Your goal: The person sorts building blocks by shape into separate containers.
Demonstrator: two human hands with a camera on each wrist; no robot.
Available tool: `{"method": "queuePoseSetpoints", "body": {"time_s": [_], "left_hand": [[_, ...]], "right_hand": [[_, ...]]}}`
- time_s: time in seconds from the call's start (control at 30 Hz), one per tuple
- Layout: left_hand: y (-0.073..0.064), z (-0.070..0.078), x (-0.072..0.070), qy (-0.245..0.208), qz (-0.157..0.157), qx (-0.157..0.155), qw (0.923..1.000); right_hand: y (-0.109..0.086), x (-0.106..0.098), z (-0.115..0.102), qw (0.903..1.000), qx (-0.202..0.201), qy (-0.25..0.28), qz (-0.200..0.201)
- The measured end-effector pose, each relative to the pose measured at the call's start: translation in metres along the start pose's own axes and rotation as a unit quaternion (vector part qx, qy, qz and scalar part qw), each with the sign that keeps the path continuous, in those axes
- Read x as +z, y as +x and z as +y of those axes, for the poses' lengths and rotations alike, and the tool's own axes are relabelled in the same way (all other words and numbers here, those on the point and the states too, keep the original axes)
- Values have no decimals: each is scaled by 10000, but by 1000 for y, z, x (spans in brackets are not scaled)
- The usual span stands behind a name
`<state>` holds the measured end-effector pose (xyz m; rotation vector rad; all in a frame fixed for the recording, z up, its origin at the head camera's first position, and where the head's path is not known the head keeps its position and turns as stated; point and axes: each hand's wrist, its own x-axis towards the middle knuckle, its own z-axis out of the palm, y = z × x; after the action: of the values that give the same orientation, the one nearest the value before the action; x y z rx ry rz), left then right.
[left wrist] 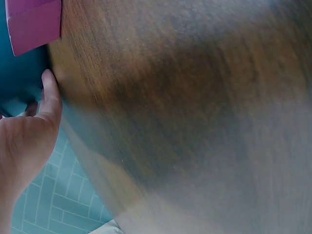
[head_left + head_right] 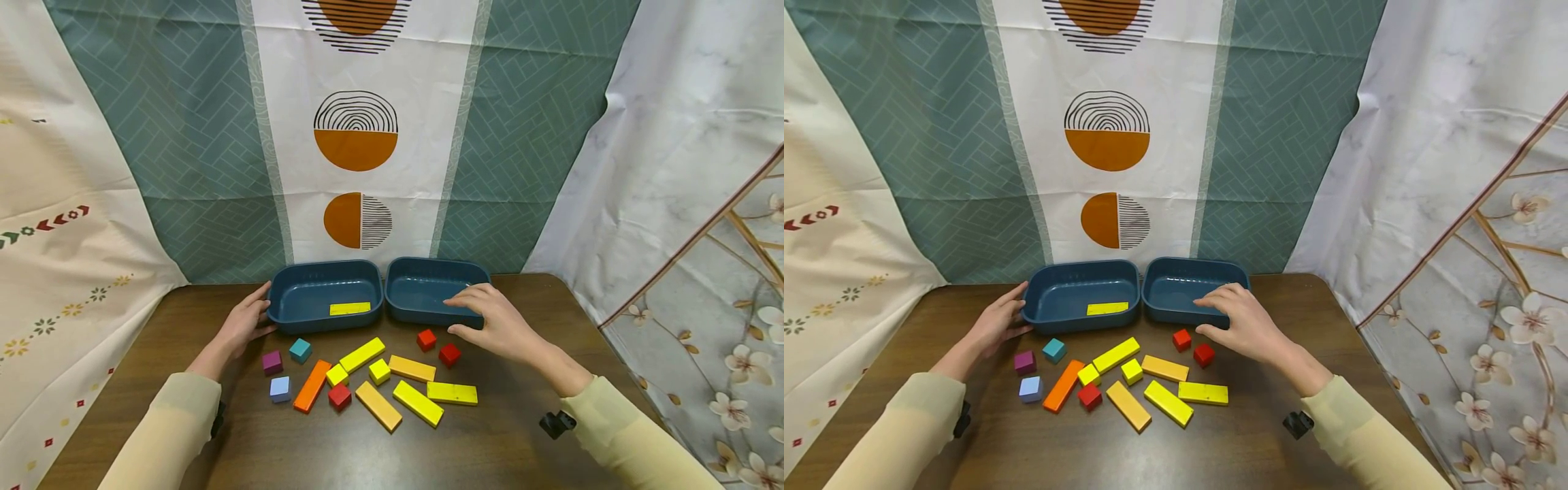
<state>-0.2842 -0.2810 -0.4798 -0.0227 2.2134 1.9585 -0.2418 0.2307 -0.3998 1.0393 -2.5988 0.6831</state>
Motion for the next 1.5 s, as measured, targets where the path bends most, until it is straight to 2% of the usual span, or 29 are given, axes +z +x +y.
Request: {"method": "queuePoseSetpoints", "body": {"time_s": [0.67, 1.07, 1.5], "left_hand": [[2, 0, 0, -15, 11, -70, 10000], [4, -2, 0, -95, -5, -59, 9999], [3, -1, 1, -67, -19, -44, 10000]], "right_hand": [[-32, 1, 5, 9990, 179, -362, -191], [-48, 8, 7, 9991, 190, -367, -97], [-63, 18, 7, 9972, 384, -430, -473]]}}
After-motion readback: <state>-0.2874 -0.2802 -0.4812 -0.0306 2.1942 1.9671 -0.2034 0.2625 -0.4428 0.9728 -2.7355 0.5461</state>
